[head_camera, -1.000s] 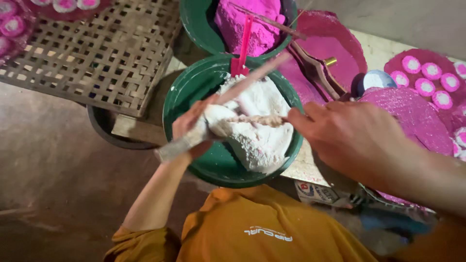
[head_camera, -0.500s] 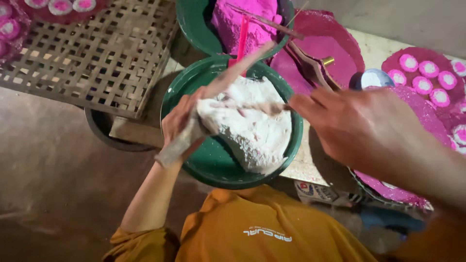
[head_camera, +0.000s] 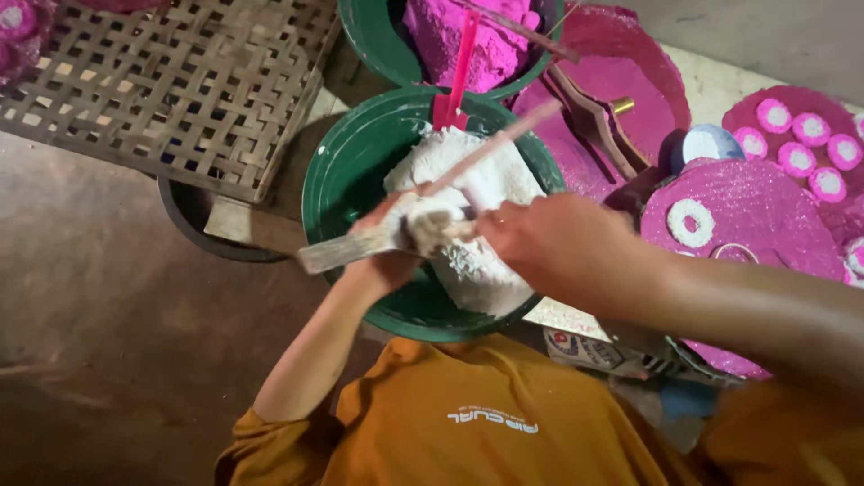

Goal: The person uses a wooden stamp to apply white dough rings onto pink dough discs arranged on a circular tray. They take white dough from a green bowl, press the stamp into it, and then stamp the patterns onto the items.

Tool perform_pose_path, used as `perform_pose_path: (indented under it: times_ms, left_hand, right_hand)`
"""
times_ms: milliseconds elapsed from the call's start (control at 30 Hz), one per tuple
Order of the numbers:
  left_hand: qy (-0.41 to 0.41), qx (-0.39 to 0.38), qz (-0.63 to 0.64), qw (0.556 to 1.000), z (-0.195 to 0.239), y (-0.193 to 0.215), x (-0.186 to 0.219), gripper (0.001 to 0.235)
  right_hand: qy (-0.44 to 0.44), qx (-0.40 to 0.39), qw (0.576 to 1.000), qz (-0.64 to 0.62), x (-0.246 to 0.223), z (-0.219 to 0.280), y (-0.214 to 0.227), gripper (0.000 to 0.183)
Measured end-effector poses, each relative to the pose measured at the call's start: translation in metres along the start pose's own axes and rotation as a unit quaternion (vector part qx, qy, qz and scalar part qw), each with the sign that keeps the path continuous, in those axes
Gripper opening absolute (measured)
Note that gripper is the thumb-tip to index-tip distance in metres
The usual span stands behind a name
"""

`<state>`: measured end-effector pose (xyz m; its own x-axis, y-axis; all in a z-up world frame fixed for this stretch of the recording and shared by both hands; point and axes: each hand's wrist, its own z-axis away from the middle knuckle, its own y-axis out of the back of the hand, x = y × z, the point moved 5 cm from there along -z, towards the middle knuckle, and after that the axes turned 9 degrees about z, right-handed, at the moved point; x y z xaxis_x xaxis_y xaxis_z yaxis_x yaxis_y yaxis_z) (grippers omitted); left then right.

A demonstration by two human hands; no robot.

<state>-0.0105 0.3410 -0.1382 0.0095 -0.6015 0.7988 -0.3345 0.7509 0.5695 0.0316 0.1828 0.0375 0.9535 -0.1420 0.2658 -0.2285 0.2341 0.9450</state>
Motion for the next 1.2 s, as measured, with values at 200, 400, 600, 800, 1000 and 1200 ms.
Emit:
perform_pose_path:
  times_ms: [200, 400, 600, 800, 1000, 1200]
  left_hand:
    - [-0.121, 0.086, -0.096, 0.984, -0.006, 0.038, 0.009, 0.08]
    - [-0.054, 0.031, -0.035, 0.997, -0.01, 0.006, 0.012, 0.084]
    - [0.051, 0.107, -0.037, 0.992, -0.004, 0.028, -0.017, 0.061]
    - [-0.041, 0.237, -0.098, 0.966, -0.016, 0.033, 0.005, 0.06]
    - [0.01, 0.182, -0.077, 0.98, -0.025, 0.045, -0.009, 0.07]
    - [0.017, 0.121, -0.139, 0.983, -0.028, 0.022, 0.0, 0.064]
  right_hand:
    - [-0.058, -0.03, 0.997, 0.051, 0.023, 0.023, 0.022, 0.029]
    - [-0.001, 0.041, 0.991, 0.126, -0.016, -0.018, -0.045, 0.027]
    - [-0.097, 0.065, 0.992, -0.054, 0.022, 0.034, -0.016, 0.04]
    - [-0.214, 0.231, 0.889, -0.333, 0.015, -0.008, -0.092, 0.033]
    - [-0.174, 0.174, 0.824, -0.51, -0.019, 0.004, -0.158, 0.04]
    - [-0.3, 0.062, 0.784, -0.54, 0.022, 0.009, -0.175, 0.035]
